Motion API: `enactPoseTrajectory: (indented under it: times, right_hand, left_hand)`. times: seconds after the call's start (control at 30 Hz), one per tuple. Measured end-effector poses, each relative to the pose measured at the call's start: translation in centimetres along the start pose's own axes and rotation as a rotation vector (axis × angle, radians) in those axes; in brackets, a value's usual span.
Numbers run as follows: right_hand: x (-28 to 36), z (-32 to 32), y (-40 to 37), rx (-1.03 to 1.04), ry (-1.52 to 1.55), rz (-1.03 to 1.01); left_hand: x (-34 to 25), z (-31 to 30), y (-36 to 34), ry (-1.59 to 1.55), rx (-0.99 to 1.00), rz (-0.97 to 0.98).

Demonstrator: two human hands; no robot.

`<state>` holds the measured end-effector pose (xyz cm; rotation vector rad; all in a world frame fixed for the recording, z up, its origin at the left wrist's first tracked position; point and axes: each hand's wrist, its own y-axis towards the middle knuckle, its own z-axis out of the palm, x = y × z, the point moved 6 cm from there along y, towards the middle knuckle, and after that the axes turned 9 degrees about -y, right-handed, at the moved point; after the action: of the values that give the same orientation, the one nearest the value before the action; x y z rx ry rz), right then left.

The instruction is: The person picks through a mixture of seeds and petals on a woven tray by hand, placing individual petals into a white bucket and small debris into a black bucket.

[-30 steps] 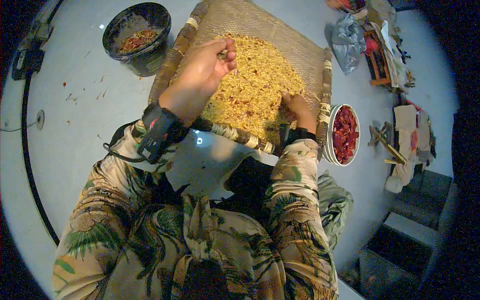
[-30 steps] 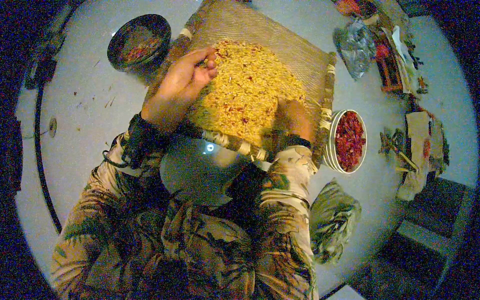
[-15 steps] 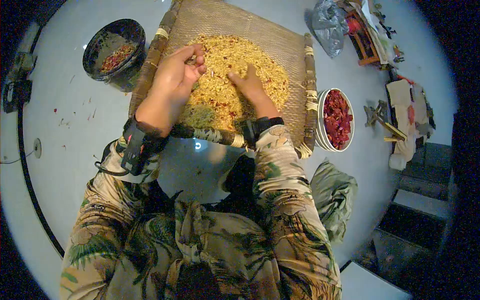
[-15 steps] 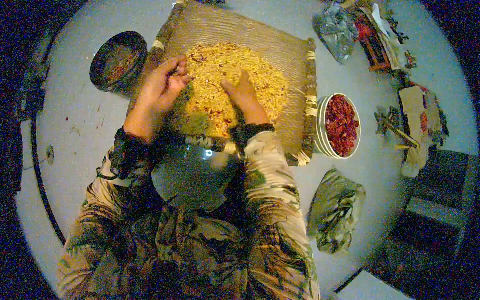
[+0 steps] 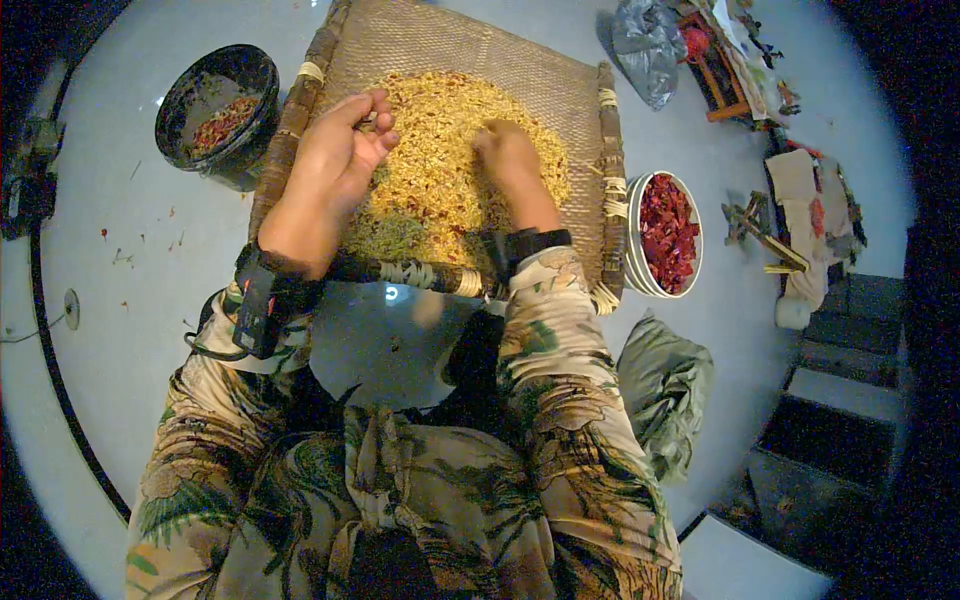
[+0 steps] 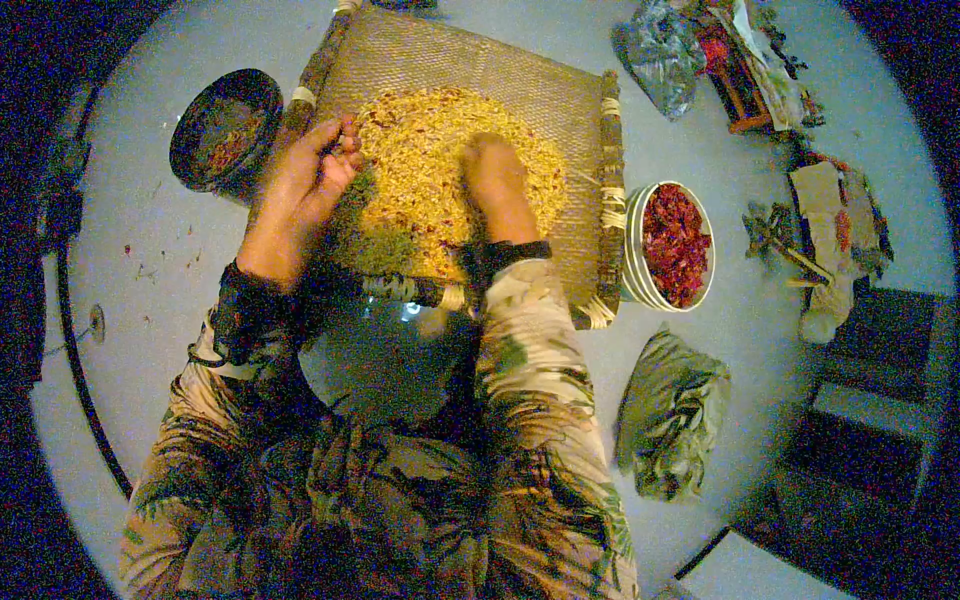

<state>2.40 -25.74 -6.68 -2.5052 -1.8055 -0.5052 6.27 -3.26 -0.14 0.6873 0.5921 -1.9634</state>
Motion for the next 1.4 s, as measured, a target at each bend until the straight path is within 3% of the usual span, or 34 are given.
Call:
enactPoseTrajectory:
  times: [0.1,0.17,0.2,0.3,0.4,0.5,0.57,0.7,0.8,0.83,0.9,1.0,1.1,1.23,1.33,1.37,1.4]
  right_hand:
    - [-7.9,1.0,-0.5,-0.052,-0.201,0.169]
    - [-10.8,-0.6,-1.7,0.018,-0.281,0.278]
    - [-11.4,-1.0,-2.0,0.025,-0.290,0.285]
    - [-12.5,-1.6,-2.4,-0.015,-0.251,0.209]
    - [-13.5,-0.5,-3.0,0.074,-0.385,0.128]
    - [-11.7,-0.9,-3.5,0.281,-0.494,0.179]
    - [-13.6,0.4,-3.3,0.239,-0.280,0.214]
    - [-19.4,1.9,-2.3,0.132,0.168,0.322]
    - [-16.4,-1.7,-3.6,0.071,-0.103,0.185]
    - [-15.7,-1.8,-4.2,0.167,-0.141,0.201]
    - [-14.8,-1.4,-5.3,0.360,-0.215,0.233]
    - [-13.8,0.1,-5.6,0.482,-0.230,0.210]
    - [-12.1,1.2,-6.3,0.436,-0.342,0.202]
    - [-11.1,4.7,-4.8,0.337,0.203,0.207]
    - [-8.8,3.9,-3.5,0.374,0.808,0.358]
    - [-7.3,2.3,-3.4,0.279,0.965,0.389]
    - [-7.1,1.8,-3.2,0.269,0.943,0.379]
  left_hand:
    - [0.6,-0.7,0.3,-0.244,-0.091,-0.162]
    - [0.2,-0.5,0.1,-0.123,-0.010,-0.086]
    - [0.2,-0.4,-0.1,-0.062,0.029,-0.050]
    - [0.9,-0.7,0.0,-0.279,-0.086,-0.154]
    - [1.2,-0.5,0.1,-0.246,-0.027,-0.151]
    - [0.5,0.2,-0.3,0.051,0.156,0.035]
    - [0.1,0.6,-0.7,0.102,0.119,0.026]
    - [1.3,-0.7,0.4,-0.182,0.159,-0.169]
    - [-0.1,0.1,-0.5,0.173,0.197,0.034]
    - [-0.4,0.4,-0.8,0.231,0.194,0.075]
    - [-0.3,0.4,-1.1,0.177,0.184,0.087]
    - [0.1,0.3,-1.0,0.134,0.249,0.109]
    - [0.2,0.2,-0.9,0.115,0.215,0.048]
    - [-0.1,0.9,-1.3,0.023,0.046,0.000]
    - [0.4,0.3,-0.9,-0.003,0.035,-0.014]
    - [0.5,0.2,-0.7,0.006,0.050,-0.018]
    - [0.6,0.1,-0.6,0.002,0.059,-0.021]
